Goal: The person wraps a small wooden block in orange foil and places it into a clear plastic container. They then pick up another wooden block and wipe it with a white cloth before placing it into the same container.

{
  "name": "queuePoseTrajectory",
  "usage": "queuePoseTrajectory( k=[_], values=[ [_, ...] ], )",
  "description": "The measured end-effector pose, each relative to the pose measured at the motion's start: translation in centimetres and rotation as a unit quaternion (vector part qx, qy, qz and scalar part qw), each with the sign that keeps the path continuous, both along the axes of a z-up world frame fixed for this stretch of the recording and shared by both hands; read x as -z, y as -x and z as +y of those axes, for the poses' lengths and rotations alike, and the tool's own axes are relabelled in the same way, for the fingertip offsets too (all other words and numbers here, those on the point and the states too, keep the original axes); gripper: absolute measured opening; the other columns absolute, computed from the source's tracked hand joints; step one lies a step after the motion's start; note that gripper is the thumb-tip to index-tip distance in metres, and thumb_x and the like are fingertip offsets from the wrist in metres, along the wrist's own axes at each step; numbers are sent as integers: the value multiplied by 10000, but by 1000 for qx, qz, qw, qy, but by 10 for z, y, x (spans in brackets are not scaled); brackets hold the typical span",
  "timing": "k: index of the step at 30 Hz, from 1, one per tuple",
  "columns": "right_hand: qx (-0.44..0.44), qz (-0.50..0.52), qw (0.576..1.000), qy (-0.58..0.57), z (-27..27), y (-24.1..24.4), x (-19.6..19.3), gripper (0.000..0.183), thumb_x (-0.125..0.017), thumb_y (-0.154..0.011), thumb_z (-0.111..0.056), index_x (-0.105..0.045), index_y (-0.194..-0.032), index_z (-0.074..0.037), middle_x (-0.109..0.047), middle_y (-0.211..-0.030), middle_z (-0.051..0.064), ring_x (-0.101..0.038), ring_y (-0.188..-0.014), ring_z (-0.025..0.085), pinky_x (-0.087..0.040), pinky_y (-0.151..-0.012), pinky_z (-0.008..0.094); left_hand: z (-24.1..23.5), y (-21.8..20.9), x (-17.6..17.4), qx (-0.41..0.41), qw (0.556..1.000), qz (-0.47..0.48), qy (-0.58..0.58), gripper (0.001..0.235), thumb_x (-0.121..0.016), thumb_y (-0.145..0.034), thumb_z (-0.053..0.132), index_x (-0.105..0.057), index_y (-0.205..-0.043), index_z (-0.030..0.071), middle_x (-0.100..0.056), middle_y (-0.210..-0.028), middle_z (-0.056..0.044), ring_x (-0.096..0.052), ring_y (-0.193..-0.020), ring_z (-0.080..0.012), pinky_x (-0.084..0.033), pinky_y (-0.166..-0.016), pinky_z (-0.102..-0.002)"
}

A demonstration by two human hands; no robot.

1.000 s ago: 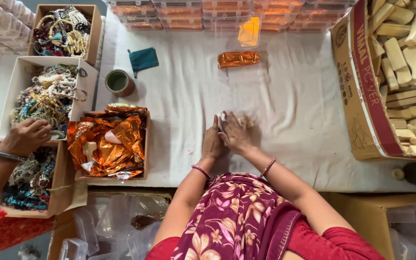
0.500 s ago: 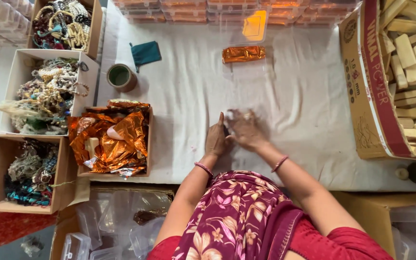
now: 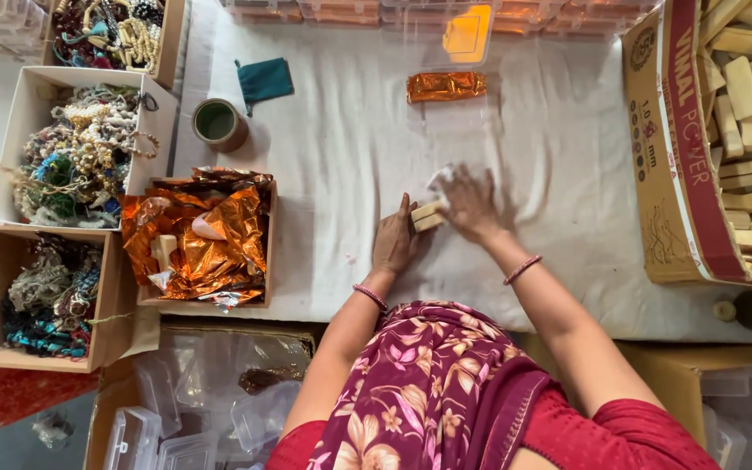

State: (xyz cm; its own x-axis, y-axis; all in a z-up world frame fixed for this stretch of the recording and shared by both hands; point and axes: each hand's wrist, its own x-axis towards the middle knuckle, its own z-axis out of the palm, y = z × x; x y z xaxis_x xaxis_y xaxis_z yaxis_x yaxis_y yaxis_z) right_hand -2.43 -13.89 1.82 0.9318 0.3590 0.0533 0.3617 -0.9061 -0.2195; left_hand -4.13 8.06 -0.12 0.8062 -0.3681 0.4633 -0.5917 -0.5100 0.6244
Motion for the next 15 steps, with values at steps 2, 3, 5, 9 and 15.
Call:
queuePoseTrajectory(
  k=[2, 3, 5, 9, 15],
  values=[
    [52, -8, 999, 1, 10, -2, -1, 771, -395, -1019, -608, -339, -1617, -125, -265, -1692, 124, -149, -1582, 276, 67, -1196, 672, 1, 0, -8, -1, 1000, -2, -2, 1054, -762, -871, 193, -67, -1652, 59, -678, -1320, -134, -631, -1107, -330, -445, -997, -438],
    [105, -16, 994, 3, 13, -1, -2, 763, -376, -1034, -607, -338, -1626, -127, -253, -1704, 108, -144, -1598, 271, 71, -1208, 681, 0, 1, -11, -2, 1000, -4, -4, 1064, -768, -851, 201, -72, -1643, 58, -681, -1299, -137, -626, -1095, -337, -445, -992, -441],
    [75, 44, 992, 91, 35, 10, -1, 762, -392, -1027, -601, -338, -1629, -135, -261, -1695, 101, -147, -1608, 261, 73, -1218, 664, 1, 3, -4, -9, 998, 47, -38, 1075, -786, -834, 202, -77, -1628, 57, -666, -1269, -146, -611, -1093, -351, -449, -994, -441],
    [-63, -23, 994, 81, 27, 23, 14, 818, -433, -1027, -662, -345, -1585, -71, -249, -1715, 153, -159, -1594, 268, 66, -1229, 609, 2, 1, 21, 2, 988, 126, -88, 1093, -818, -911, 359, -69, -1653, 69, -662, -1121, -97, -623, -1073, -304, -450, -1070, -440],
    [154, -38, 987, -17, 0, 9, 13, 776, -428, -1010, -592, -346, -1617, -117, -227, -1711, 120, -115, -1590, 274, 74, -1210, 653, 0, 2, -10, -4, 1000, -11, -16, 1071, -785, -871, 236, -67, -1647, 64, -677, -1269, -133, -629, -1100, -312, -440, -1008, -434]
  ],
)
